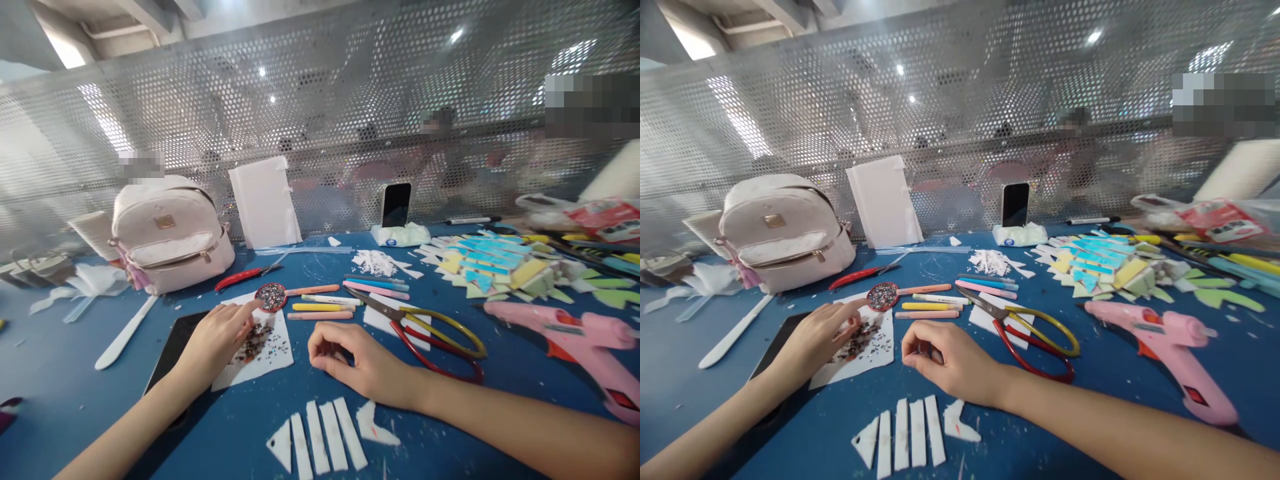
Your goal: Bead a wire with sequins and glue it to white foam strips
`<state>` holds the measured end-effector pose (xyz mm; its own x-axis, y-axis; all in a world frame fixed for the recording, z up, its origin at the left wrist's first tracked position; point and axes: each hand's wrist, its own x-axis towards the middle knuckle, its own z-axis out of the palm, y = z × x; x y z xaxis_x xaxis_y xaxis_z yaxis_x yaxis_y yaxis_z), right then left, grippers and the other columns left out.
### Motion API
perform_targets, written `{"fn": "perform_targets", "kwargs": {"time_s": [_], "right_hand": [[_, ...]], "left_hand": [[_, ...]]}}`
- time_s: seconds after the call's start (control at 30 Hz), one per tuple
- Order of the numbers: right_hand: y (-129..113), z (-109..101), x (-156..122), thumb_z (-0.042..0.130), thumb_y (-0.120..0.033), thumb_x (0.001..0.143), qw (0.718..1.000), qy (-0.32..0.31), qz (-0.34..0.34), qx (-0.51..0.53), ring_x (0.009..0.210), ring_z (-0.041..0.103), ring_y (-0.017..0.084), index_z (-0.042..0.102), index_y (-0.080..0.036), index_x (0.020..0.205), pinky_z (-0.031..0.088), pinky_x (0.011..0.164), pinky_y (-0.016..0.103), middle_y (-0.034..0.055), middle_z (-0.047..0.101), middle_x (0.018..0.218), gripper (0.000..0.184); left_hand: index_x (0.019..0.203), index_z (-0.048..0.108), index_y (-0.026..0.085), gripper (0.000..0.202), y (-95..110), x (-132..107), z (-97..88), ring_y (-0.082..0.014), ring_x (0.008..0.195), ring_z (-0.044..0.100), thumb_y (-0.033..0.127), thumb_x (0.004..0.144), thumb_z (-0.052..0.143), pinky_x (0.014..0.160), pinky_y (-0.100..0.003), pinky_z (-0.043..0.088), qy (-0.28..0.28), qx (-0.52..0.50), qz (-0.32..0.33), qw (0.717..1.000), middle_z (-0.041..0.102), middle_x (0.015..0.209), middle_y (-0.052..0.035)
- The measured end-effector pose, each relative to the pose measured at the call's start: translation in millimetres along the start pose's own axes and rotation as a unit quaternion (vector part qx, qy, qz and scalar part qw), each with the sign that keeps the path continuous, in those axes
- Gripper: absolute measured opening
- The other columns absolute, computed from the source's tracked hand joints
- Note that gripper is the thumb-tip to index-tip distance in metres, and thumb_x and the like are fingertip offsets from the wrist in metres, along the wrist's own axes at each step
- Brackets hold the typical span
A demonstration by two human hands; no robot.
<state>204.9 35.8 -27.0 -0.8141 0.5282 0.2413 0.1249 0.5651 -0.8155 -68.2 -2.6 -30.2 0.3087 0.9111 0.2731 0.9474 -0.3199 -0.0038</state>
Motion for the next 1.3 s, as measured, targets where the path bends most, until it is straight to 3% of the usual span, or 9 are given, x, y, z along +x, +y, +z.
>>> {"fn": "perform_targets", "kwargs": {"time_s": [0.17,0.33,0.43,0.57,0.7,0.97,1.13,1.3], "right_hand": [[1,0,0,0.05,-0.021,0.094,1.0,0.004,-0.009,0.002,0.064,0.045,0.011,0.055,-0.019,0.087,0.037,0.059,0.024,0.0,0.055,0.081,0.009],[1,0,0,0.05,-0.021,0.094,1.0,0.005,-0.009,0.005,0.064,0.045,0.011,0.055,-0.018,0.086,0.038,0.06,0.024,0.0,0.055,0.081,0.01],[0,0,1,0.05,-0.019,0.094,1.0,0.005,-0.008,0.002,0.065,0.046,0.011,0.055,-0.018,0.086,0.038,0.06,0.024,0.0,0.056,0.081,0.009],[-1,0,0,0.051,-0.02,0.094,1.0,0.008,-0.01,-0.002,0.065,0.046,0.011,0.055,-0.018,0.086,0.038,0.06,0.024,0.0001,0.056,0.081,0.009],[0,0,0,0.051,-0.02,0.094,1.0,0.008,-0.016,-0.005,0.065,0.046,0.011,0.056,-0.019,0.086,0.038,0.06,0.024,-0.0002,0.057,0.082,0.009],[-1,0,1,0.052,-0.019,0.092,1.0,0.003,-0.011,-0.006,0.062,0.045,0.01,0.056,-0.018,0.085,0.036,0.057,0.023,-0.0007,0.055,0.079,0.008],[0,0,0,0.051,-0.02,0.093,1.0,0.004,-0.011,-0.005,0.062,0.044,0.01,0.056,-0.018,0.086,0.036,0.058,0.023,-0.0008,0.055,0.079,0.008],[1,0,0,0.05,-0.02,0.094,1.0,0.006,-0.012,-0.008,0.065,0.046,0.011,0.056,-0.018,0.087,0.038,0.059,0.024,0.0004,0.056,0.082,0.009]], "left_hand": [[0.126,0.048,0.02,0.044,0,1,1.1,-0.0233,0.078,0.065,0.007,0.085,0.042,0.073,-0.035,0.049,0.001,-0.053,-0.007,0.999,0.07,0.085,-0.0044],[0.124,0.047,0.022,0.042,-6,0,-0.1,-0.0185,0.077,0.066,0.013,0.083,0.049,0.075,-0.031,0.05,0.023,-0.202,-0.077,0.976,0.069,0.084,-0.0004],[0.119,0.051,0.021,0.039,-8,2,0.5,-0.0169,0.075,0.067,0.017,0.08,0.054,0.074,-0.03,0.052,0.041,-0.314,-0.121,0.941,0.067,0.08,0.0009],[0.109,0.056,0.016,0.033,-9,4,3.0,-0.0184,0.073,0.069,0.024,0.077,0.062,0.068,-0.029,0.054,0.035,-0.479,-0.176,0.859,0.062,0.072,0.0013],[0.103,0.061,0.015,0.032,-13,4,6.9,-0.0192,0.075,0.07,0.024,0.074,0.069,0.071,-0.03,0.055,0.051,-0.538,-0.203,0.816,0.061,0.071,0.0013],[0.105,0.063,0.014,0.035,-15,2,10.4,-0.017,0.075,0.068,0.024,0.073,0.073,0.081,-0.034,0.056,0.059,-0.565,-0.197,0.799,0.062,0.074,0.0002],[0.104,0.063,0.014,0.036,-13,2,11.2,-0.0154,0.072,0.067,0.021,0.071,0.075,0.08,-0.034,0.056,0.063,-0.583,-0.191,0.787,0.063,0.073,0.001],[0.102,0.062,0.014,0.04,-9,3,10.2,-0.016,0.068,0.067,0.024,0.067,0.078,0.076,-0.034,0.058,0.055,-0.574,-0.193,0.794,0.062,0.07,0.0017]]}}
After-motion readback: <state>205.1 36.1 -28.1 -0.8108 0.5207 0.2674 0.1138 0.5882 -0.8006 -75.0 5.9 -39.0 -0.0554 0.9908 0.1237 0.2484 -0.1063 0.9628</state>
